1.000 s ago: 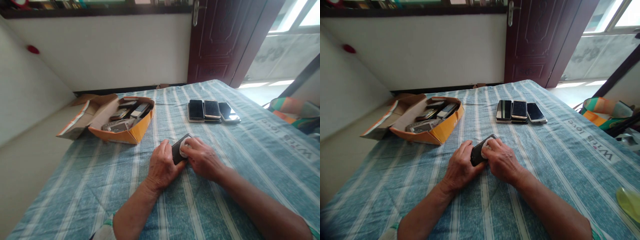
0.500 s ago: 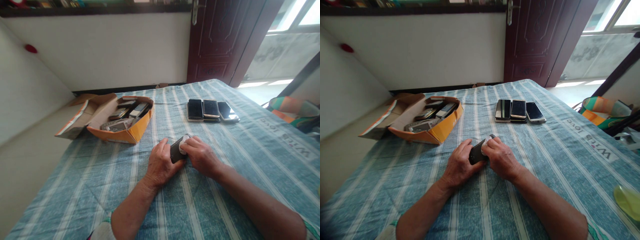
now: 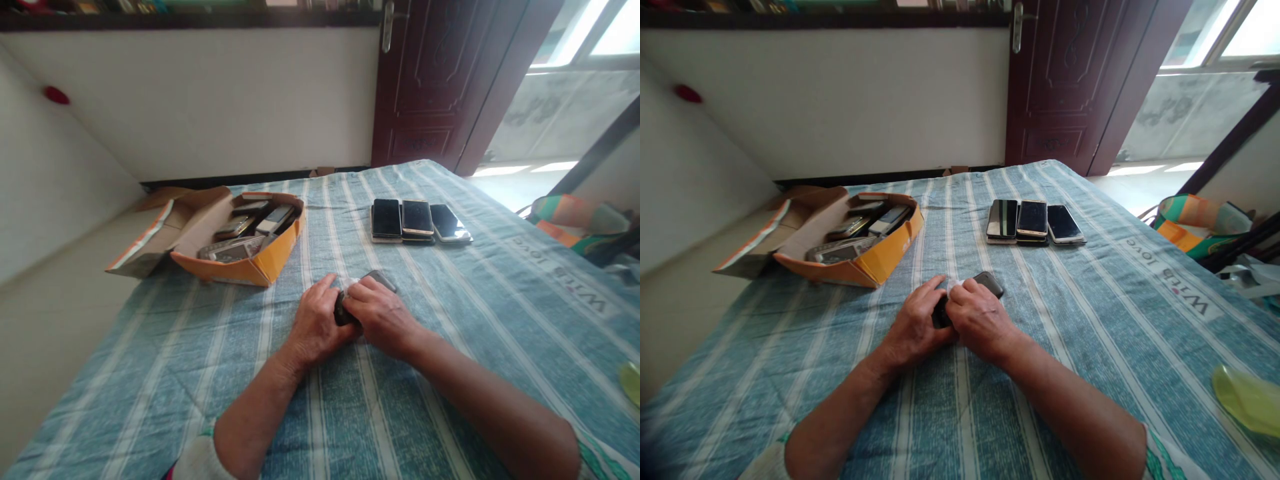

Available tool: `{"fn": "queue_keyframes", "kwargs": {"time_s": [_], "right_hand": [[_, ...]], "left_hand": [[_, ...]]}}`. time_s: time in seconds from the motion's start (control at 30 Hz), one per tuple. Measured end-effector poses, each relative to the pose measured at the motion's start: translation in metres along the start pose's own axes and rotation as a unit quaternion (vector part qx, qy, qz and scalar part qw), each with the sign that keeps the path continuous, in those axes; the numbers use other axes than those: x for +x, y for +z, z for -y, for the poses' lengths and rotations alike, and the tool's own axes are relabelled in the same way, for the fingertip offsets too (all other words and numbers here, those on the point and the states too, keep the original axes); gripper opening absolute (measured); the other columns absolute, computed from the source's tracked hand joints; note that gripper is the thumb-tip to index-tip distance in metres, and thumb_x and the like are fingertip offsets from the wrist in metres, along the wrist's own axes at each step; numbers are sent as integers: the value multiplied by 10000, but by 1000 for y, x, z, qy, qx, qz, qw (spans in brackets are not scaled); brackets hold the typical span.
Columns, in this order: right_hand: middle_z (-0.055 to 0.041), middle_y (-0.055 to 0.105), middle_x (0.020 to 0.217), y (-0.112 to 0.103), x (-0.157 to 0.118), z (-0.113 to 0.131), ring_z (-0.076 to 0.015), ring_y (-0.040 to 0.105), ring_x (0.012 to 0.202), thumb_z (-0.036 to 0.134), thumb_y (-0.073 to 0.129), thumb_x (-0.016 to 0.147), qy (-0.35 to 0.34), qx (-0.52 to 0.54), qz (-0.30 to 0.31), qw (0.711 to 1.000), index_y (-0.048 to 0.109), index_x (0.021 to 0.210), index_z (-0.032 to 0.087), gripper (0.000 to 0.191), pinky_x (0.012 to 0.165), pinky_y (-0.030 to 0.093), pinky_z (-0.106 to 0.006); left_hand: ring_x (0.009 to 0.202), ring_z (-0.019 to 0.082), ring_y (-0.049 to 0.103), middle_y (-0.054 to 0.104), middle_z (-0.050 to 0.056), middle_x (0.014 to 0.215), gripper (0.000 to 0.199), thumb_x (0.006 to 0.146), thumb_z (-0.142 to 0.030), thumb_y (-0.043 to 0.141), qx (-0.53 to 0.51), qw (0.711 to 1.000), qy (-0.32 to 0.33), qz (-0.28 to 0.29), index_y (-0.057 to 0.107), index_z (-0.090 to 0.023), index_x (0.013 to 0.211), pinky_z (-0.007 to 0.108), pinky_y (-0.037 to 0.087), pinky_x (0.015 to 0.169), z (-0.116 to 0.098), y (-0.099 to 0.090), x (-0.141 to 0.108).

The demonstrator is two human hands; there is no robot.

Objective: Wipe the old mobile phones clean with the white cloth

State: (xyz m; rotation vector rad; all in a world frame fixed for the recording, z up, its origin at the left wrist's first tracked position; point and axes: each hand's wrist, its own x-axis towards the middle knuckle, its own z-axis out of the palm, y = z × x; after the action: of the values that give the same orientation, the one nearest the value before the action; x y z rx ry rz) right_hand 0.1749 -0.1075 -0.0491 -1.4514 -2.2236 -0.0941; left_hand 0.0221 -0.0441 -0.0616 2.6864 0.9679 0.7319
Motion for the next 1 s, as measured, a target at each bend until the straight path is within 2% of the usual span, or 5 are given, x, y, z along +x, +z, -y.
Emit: {"fn": "queue_keyframes", "kwargs": {"time_s": [0.4,0.53,0.67,0.73,1.0], "right_hand": [[-71,587,774,-13,-4,5,-187,437,733,29,522,850,-20,-7,65,998,629,703,147,217,620,369,-323],[-56,572,760,-11,-8,0,-177,433,726,6,484,845,-21,14,27,999,609,696,156,245,619,360,-305],[-58,573,795,-3,-5,-6,-187,447,777,60,487,892,-9,22,-35,999,621,797,144,184,688,392,-303],[-59,579,802,1,-2,-6,-191,454,784,91,499,909,-9,9,-39,999,624,818,143,163,710,400,-309],[-79,577,746,-2,4,8,-209,461,718,57,512,889,-6,-85,38,996,648,740,152,222,602,353,-347]], "left_hand": [[1149,348,595,592,196,1277,409,627,-433,778,-20,1000,-13,3,619,-167,895,513,495,967,0,-2,-1],[1160,351,590,594,180,1282,425,621,-423,780,-25,1000,-12,-2,624,-175,929,522,492,968,1,0,-2],[1174,360,581,598,185,1275,490,595,-419,801,-34,999,-15,-2,626,-169,978,536,486,977,-1,1,-2],[1175,361,581,594,203,1274,489,605,-414,797,-35,999,-15,2,626,-153,982,531,484,983,-2,0,-1],[1147,344,598,608,178,1256,399,625,-382,763,-29,1000,-11,-6,625,-176,936,521,500,965,-2,-1,-1]]}}
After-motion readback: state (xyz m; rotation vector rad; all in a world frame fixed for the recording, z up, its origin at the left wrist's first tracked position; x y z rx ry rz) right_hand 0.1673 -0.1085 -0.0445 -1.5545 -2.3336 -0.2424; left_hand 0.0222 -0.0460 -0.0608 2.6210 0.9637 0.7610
